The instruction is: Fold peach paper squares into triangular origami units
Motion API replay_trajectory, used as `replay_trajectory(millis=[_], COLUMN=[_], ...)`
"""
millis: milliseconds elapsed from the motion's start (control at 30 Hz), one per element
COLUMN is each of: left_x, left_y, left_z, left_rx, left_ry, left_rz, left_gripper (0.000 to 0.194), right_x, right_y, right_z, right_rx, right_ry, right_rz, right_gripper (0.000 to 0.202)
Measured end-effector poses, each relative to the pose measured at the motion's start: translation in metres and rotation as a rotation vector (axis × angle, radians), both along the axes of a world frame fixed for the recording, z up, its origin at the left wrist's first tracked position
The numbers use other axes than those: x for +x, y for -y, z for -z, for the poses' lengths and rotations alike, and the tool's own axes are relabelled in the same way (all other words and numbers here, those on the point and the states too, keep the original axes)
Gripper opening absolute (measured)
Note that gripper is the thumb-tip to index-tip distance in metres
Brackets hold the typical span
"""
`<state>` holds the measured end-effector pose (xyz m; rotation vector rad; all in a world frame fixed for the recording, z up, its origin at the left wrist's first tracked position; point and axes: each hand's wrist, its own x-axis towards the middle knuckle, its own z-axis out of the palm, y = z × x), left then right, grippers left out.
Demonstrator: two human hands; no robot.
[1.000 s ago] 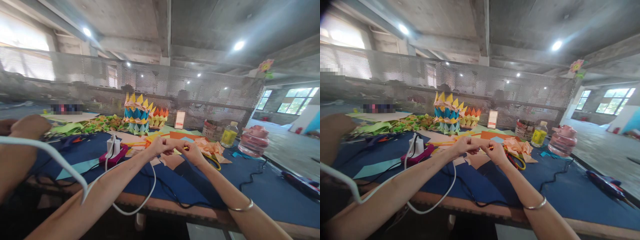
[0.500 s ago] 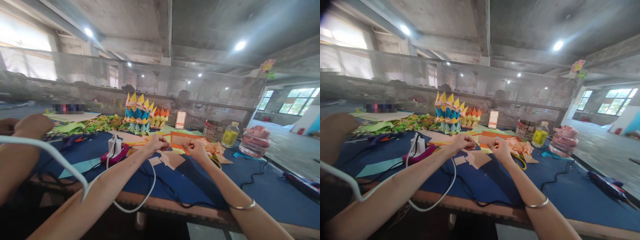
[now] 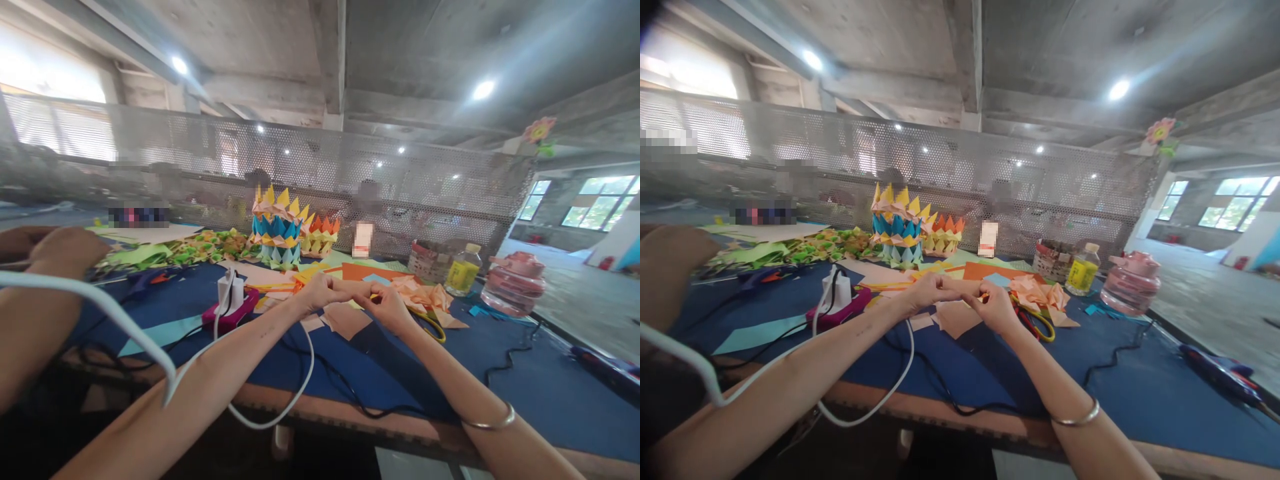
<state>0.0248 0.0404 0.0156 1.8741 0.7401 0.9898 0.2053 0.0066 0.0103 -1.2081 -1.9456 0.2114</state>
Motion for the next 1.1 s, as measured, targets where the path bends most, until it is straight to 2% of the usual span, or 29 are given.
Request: replay_trajectory(millis=[233, 533, 667, 833, 1100], left_x=[-0.001, -0.001, -0.001, -0.004, -0.006], left_y=[0.000, 0.000, 0.000, 0.000, 0.001], left_z=[0.000, -0.001, -0.003, -0.005, -0.008], left_rx=[0.013, 0.006, -0.017, 0.030, -0.062], left_ry=[-0.045, -0.007, -0.022, -0.017, 0.001], left_rz=[-0.031, -0.048, -0.100, -0.098, -0.104], left_gripper=[0.041, 0.036, 0.034, 0.036, 0.024], right_x=[0.000, 0.000, 0.003, 0.006, 0.008], right_y=[0.001, 0.000, -0.002, -0.002, 0.000], right_z=[-0.001, -0.003, -0.003, -0.006, -0.011], right_rx=[-0.030, -0.045, -0.064, -0.065, -0.095], right_ry=[-0.041, -0.064, -0.064, -0.063, -0.058], right_rz=[-0.016, 0.014, 0.022, 0.032, 0.087], right_gripper=[0.037, 0.034, 0.034, 0.034, 0.034])
